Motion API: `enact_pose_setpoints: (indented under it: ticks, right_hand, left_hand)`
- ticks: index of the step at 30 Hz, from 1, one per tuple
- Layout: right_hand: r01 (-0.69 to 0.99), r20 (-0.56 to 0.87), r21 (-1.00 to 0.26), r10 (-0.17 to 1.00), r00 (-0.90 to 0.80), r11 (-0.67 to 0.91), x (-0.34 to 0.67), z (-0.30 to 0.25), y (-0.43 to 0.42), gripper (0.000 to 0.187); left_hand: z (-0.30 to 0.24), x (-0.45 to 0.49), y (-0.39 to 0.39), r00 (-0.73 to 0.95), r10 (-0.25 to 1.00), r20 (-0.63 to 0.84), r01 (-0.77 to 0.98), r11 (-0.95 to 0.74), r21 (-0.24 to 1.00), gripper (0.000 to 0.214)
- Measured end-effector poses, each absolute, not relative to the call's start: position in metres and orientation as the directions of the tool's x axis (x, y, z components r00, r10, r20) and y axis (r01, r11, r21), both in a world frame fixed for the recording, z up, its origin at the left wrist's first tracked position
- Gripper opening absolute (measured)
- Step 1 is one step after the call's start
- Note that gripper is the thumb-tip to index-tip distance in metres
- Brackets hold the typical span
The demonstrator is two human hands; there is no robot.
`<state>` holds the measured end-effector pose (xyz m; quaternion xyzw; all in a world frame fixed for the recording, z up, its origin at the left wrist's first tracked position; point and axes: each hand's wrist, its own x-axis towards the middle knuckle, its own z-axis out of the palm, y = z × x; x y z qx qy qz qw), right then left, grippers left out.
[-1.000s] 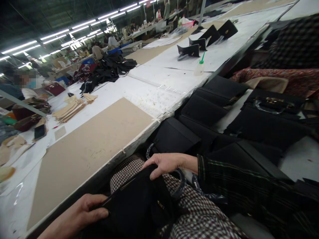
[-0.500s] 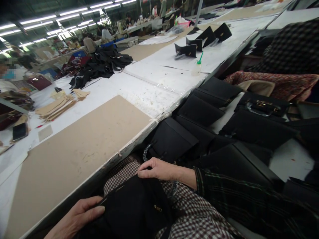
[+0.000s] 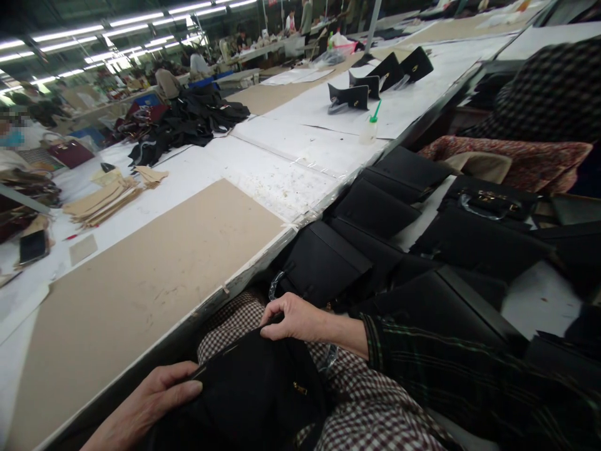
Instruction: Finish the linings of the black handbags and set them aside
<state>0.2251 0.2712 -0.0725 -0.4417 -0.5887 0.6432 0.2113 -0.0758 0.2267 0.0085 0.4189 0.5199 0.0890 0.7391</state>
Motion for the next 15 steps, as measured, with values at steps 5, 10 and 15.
enact_pose_setpoints:
  ticks: [5,10,15]
  right_hand:
    - [0.405,-0.279,-0.912,0.63,-0.724,0.062,0.223,-0.048,0.295,0.01]
    - [0.388,-0.258,-0.771,0.31,-0.915,0.505,0.203,-0.009,0.315,0.039]
    - [0.259,-0.001,-0.83,0.462,-0.887,0.495,0.174,-0.014,0.292,0.034]
  left_hand:
    - [0.002,-0.075,0.224,0.462,0.542,-0.702,0.248,0.681,0.689,0.027]
    - [0.001,-0.074,0.221,0.449,0.572,-0.686,0.21,0.679,0.703,0.027]
    - [-0.001,-0.079,0.222,0.465,0.597,-0.654,0.237,0.628,0.741,0.028]
